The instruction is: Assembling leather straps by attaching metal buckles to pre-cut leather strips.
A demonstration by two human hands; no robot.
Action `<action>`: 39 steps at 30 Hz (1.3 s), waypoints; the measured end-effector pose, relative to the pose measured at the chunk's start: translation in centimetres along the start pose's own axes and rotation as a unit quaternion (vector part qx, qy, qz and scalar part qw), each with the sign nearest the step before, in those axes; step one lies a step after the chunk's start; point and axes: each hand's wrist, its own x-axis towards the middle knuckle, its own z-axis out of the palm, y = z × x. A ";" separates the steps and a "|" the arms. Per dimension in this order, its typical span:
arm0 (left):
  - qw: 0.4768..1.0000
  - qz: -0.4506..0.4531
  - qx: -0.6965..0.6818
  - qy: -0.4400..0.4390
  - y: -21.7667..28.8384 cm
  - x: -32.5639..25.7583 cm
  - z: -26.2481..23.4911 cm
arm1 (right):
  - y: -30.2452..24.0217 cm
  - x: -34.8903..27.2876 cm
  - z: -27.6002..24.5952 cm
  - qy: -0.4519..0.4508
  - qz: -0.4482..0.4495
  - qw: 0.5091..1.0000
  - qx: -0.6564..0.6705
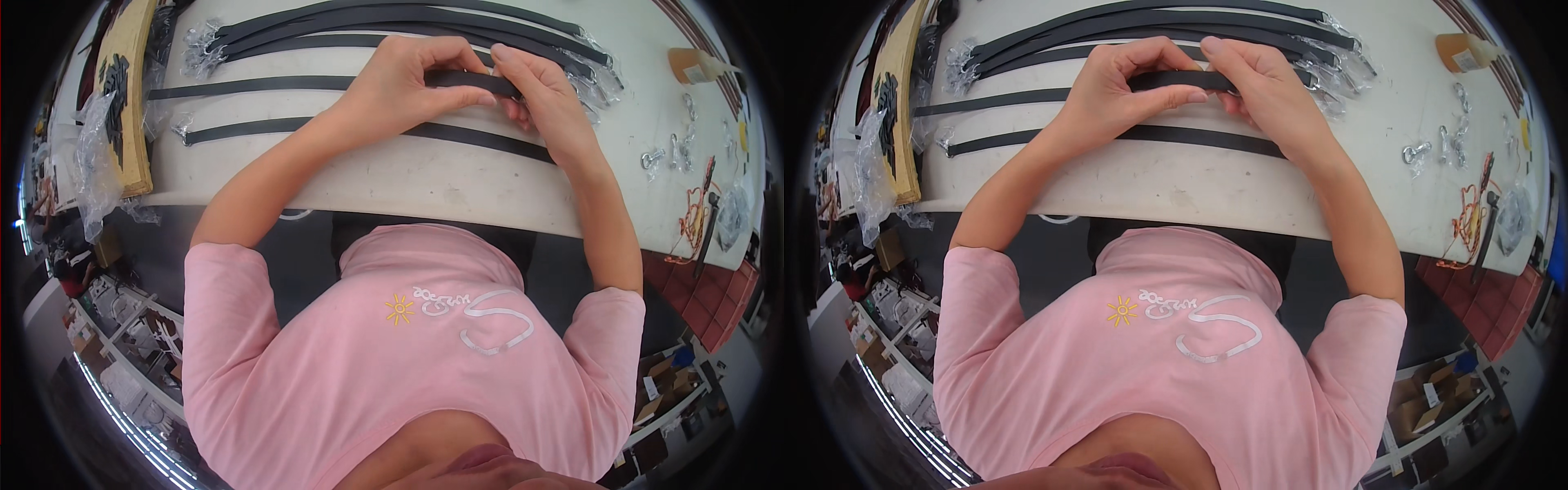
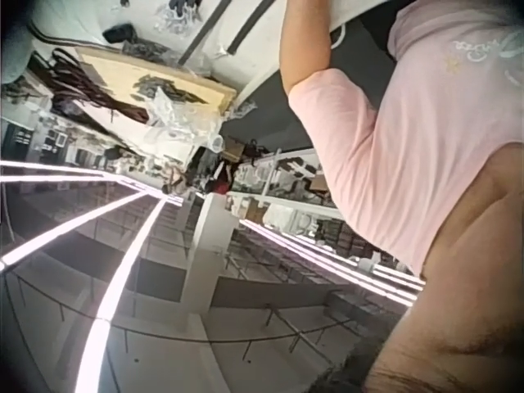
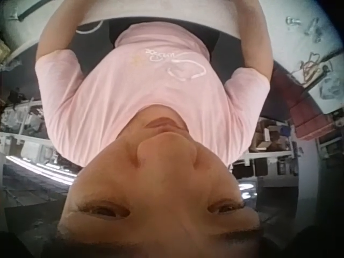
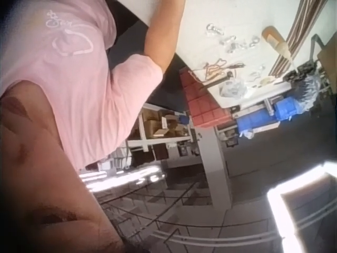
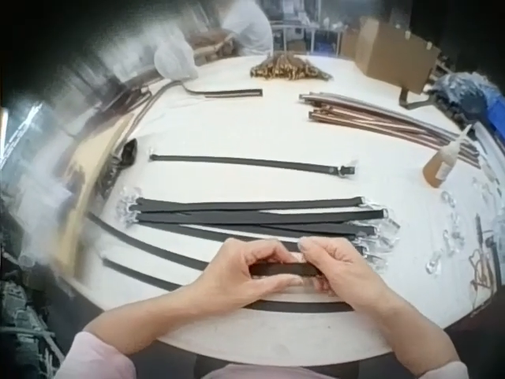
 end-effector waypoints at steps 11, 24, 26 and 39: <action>0.997 0.020 0.078 0.006 0.4 0.5 -0.4 | 0.1 0.0 -2.1 -0.089 -0.007 0.996 -0.007; 0.995 -0.003 0.104 0.008 1.9 0.1 1.2 | 1.5 -0.2 -0.8 -0.062 -0.108 0.992 0.025; 0.996 -0.004 0.094 0.006 2.2 0.0 1.1 | 1.6 0.0 -0.5 -0.049 -0.131 0.990 0.011; 0.991 -0.012 0.133 -0.006 2.2 0.2 1.0 | 0.7 -0.4 -1.0 -0.082 0.002 0.993 0.084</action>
